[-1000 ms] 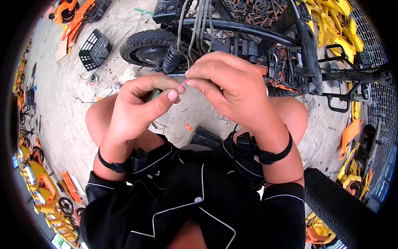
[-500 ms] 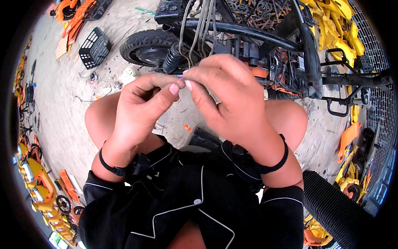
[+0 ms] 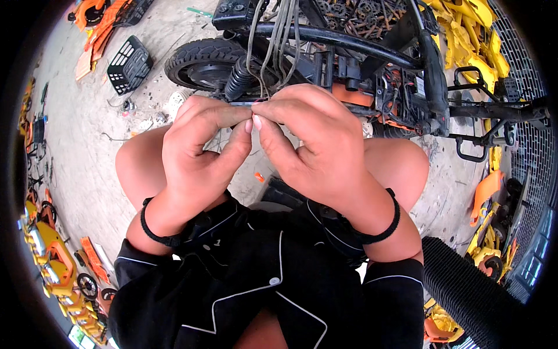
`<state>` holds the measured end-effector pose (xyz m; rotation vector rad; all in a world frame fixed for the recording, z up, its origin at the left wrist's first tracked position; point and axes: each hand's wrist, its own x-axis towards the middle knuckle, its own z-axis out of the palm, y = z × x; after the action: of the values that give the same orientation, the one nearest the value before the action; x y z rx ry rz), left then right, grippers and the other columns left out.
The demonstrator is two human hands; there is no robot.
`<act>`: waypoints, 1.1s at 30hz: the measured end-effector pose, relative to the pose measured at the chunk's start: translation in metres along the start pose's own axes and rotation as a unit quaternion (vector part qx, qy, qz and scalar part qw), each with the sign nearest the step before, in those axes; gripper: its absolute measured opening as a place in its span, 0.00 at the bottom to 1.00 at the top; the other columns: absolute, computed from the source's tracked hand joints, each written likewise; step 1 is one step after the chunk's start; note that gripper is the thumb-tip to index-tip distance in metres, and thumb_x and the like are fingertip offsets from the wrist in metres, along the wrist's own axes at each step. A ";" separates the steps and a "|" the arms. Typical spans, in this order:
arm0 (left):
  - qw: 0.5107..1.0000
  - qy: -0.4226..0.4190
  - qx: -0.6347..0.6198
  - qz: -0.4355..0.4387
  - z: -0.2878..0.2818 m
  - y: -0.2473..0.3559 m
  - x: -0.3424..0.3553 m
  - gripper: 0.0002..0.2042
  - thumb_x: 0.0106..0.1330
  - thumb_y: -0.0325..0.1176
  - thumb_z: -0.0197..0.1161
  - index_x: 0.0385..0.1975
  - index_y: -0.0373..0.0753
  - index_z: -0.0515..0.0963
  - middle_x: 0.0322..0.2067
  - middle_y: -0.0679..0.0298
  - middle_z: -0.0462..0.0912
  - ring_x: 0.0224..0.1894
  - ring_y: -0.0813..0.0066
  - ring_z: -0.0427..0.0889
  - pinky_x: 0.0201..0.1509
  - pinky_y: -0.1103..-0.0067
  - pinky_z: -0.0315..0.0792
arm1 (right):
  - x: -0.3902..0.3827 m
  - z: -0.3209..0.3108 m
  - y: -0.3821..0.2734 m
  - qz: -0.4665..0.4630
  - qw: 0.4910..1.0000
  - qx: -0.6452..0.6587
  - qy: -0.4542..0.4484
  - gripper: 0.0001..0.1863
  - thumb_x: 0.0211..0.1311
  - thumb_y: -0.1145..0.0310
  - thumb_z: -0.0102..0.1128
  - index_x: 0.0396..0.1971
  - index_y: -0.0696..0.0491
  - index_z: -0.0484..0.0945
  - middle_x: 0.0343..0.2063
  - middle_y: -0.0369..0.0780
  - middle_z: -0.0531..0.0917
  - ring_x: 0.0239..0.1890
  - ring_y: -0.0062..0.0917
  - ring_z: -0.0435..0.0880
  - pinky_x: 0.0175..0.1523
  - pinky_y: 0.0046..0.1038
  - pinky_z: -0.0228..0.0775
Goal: The person twists and joins the ends of electrical wires while working on a motorcycle engine area.
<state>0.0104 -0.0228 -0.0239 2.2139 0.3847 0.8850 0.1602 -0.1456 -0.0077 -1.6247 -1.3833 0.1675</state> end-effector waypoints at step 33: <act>0.994 -0.035 -0.096 -0.025 -0.009 0.003 0.001 0.08 0.54 0.16 0.70 0.32 0.34 0.83 0.31 0.64 0.84 0.35 0.71 0.79 0.43 0.76 0.73 | 0.002 0.008 0.007 0.052 0.992 0.111 0.009 0.06 0.53 0.80 0.71 0.30 0.56 0.83 0.31 0.37 0.84 0.28 0.17 0.81 0.30 0.20 0.73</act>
<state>0.0046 -0.0198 -0.0172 2.0441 0.3073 0.7810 0.1608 -0.1387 -0.0161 -1.5085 -1.2205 0.3564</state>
